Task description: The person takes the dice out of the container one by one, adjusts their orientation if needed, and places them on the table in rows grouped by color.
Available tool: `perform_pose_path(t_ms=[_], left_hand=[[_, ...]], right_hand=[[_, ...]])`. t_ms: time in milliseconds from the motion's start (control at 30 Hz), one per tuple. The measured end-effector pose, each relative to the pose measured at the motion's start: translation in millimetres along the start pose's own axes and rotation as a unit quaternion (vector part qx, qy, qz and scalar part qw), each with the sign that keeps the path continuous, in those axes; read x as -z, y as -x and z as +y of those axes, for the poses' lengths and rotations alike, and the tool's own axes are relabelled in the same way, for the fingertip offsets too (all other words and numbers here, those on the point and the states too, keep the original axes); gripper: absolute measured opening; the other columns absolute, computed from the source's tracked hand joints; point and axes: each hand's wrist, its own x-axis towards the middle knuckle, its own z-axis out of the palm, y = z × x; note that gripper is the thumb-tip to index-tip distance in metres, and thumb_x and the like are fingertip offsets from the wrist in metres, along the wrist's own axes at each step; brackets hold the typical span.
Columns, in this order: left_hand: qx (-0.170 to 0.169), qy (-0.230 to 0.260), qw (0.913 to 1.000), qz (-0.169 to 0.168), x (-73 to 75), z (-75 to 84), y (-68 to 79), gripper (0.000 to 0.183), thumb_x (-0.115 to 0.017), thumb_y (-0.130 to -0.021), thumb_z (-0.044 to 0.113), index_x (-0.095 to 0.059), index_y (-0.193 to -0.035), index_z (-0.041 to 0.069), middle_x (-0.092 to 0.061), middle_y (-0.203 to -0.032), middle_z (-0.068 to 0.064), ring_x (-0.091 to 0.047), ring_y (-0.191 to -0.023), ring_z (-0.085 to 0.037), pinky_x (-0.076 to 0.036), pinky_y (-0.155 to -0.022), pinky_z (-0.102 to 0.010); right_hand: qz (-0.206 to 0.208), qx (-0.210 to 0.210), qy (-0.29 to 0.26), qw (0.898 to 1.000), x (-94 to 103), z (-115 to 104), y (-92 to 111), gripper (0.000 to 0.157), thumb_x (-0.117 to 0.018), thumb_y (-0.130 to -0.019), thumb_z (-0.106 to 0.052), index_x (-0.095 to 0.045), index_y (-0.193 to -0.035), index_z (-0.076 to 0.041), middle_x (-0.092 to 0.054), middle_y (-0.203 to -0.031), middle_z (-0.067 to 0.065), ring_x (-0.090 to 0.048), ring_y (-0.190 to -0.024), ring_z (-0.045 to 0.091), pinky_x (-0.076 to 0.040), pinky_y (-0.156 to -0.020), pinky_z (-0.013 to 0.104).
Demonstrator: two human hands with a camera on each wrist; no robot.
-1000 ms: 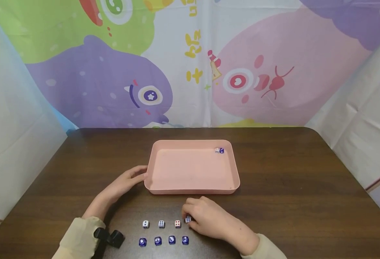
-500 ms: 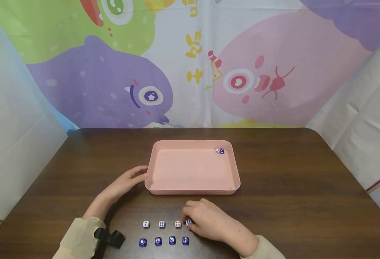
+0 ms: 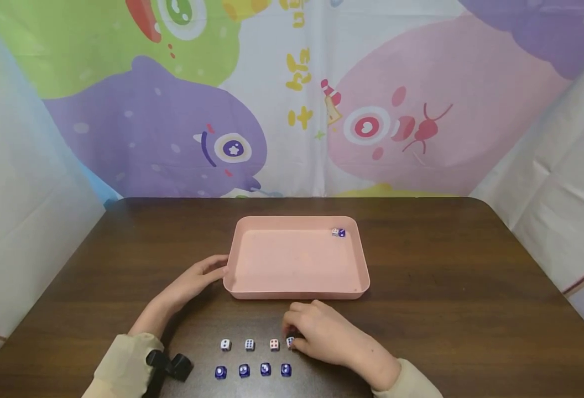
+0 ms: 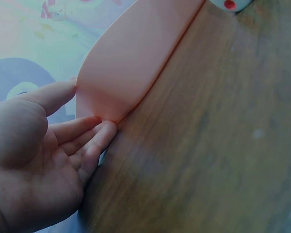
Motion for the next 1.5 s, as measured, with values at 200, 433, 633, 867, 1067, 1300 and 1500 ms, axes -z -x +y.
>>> perform_pose_path(t_ms=[200, 433, 633, 867, 1067, 1300, 1500], left_hand=[[-0.002, 0.005, 1.0000, -0.004, -1.4, -1.3, 0.6, 0.046, -0.052, -0.093, 0.026, -0.044, -0.131, 0.001, -0.052, -0.124, -0.016, -0.048, -0.113, -0.026, -0.037, -0.095, -0.041], [-0.007, -0.001, 1.0000, 0.002, 0.1, 0.7, 0.1, 0.045, -0.053, -0.092, 0.026, -0.045, -0.130, 0.002, -0.053, -0.123, -0.016, -0.048, -0.113, -0.026, -0.036, -0.095, -0.039], [-0.006, 0.003, 1.0000, -0.001, -0.4, 0.5, -0.6, 0.045, -0.053, -0.092, 0.026, -0.045, -0.130, 0.002, -0.053, -0.123, -0.016, -0.048, -0.113, -0.027, -0.037, -0.094, -0.039], [-0.007, -0.001, 1.0000, -0.001, -0.3, 0.2, -0.6, 0.045, -0.052, -0.093, 0.025, -0.044, -0.130, 0.000, -0.052, -0.123, -0.016, -0.048, -0.113, -0.026, -0.038, -0.093, -0.038], [-0.004, 0.002, 1.0000, 0.002, -0.1, 0.7, 0.0, 0.046, -0.053, -0.092, 0.026, -0.045, -0.130, 0.002, -0.052, -0.124, -0.016, -0.048, -0.114, -0.027, -0.036, -0.096, -0.040], [-0.002, 0.005, 1.0000, 0.000, -0.3, 1.6, 0.6, 0.045, -0.052, -0.092, 0.025, -0.045, -0.130, 0.002, -0.052, -0.124, -0.016, -0.048, -0.114, -0.027, -0.036, -0.096, -0.041], [-0.004, 0.008, 1.0000, 0.000, -0.5, 2.4, 1.0, 0.045, -0.053, -0.092, 0.025, -0.045, -0.130, 0.002, -0.052, -0.124, -0.016, -0.048, -0.114, -0.027, -0.035, -0.097, -0.042]], right_hand=[[0.006, -0.018, -0.004, 1.000, 11.1, 11.0, 1.8, 0.010, -0.068, -0.078, -0.015, -0.060, -0.082, -0.019, -0.053, -0.080, -0.012, -0.050, -0.072, 0.001, -0.043, -0.070, 0.024], [0.049, -0.033, 0.019, 0.998, 30.3, 29.0, 1.9, 0.010, -0.068, -0.079, -0.014, -0.059, -0.081, -0.019, -0.052, -0.076, -0.013, -0.047, -0.066, 0.000, -0.042, -0.067, 0.026], [0.086, -0.042, 0.058, 0.994, 44.0, 43.1, -0.9, 0.008, -0.065, -0.081, -0.012, -0.059, -0.078, -0.018, -0.051, -0.072, -0.013, -0.047, -0.064, 0.002, -0.041, -0.061, 0.021], [0.108, -0.072, 0.128, 0.983, 52.6, 65.7, -6.6, 0.009, -0.067, -0.077, -0.011, -0.060, -0.074, -0.016, -0.052, -0.070, -0.008, -0.048, -0.065, 0.005, -0.039, -0.067, 0.029], [0.110, -0.090, 0.156, 0.978, 52.1, 83.6, -10.8, 0.006, -0.066, -0.077, -0.010, -0.062, -0.078, -0.012, -0.057, -0.073, -0.004, -0.053, -0.067, 0.010, -0.040, -0.069, 0.035], [0.113, -0.092, 0.174, 0.974, 45.5, 101.5, -16.6, 0.010, -0.065, -0.076, -0.007, -0.063, -0.086, -0.007, -0.063, -0.084, 0.004, -0.060, -0.079, 0.020, -0.044, -0.074, 0.042], [0.127, -0.112, 0.186, 0.968, 38.5, 113.9, -22.7, 0.015, -0.066, -0.077, -0.007, -0.062, -0.091, -0.007, -0.061, -0.095, 0.009, -0.059, -0.087, 0.024, -0.043, -0.074, 0.044]])
